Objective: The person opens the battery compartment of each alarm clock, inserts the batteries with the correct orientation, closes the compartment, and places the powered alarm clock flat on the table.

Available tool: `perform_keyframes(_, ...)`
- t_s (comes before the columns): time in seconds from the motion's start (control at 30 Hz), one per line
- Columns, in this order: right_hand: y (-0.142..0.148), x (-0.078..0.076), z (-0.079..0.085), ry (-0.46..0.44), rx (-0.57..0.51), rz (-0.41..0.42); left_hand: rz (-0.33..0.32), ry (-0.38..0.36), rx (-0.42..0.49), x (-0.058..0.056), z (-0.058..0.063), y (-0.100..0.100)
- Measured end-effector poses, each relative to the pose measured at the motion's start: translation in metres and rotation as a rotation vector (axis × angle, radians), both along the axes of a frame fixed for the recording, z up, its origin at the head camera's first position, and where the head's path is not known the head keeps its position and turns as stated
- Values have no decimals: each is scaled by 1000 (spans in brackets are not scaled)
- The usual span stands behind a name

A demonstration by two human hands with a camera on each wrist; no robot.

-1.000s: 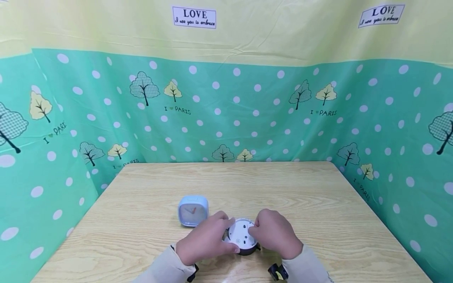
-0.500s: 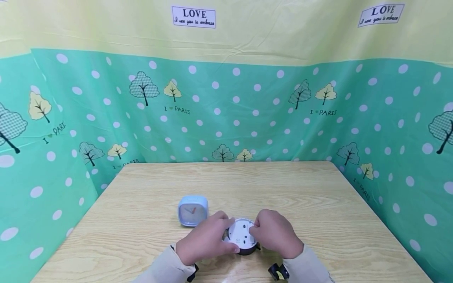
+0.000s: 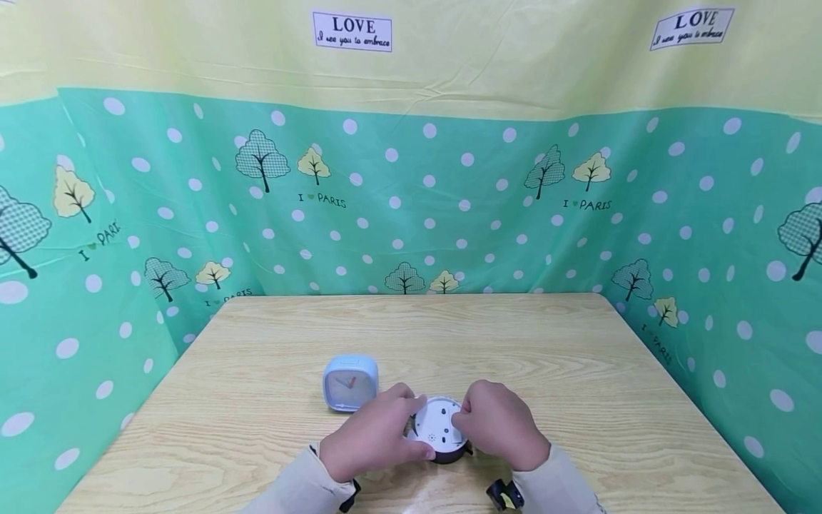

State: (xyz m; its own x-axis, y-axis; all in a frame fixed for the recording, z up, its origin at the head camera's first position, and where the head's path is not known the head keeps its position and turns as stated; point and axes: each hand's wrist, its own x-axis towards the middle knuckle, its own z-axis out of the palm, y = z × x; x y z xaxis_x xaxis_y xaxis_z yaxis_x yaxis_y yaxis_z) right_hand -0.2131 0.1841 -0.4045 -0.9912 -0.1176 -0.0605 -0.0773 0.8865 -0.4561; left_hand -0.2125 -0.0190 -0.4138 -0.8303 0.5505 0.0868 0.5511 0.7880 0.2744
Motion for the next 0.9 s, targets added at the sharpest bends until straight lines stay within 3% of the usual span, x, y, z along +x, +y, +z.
perform_keyframes(0.9,3,-1,1,-10,-54,60,5,-24,-10,0,1,1)
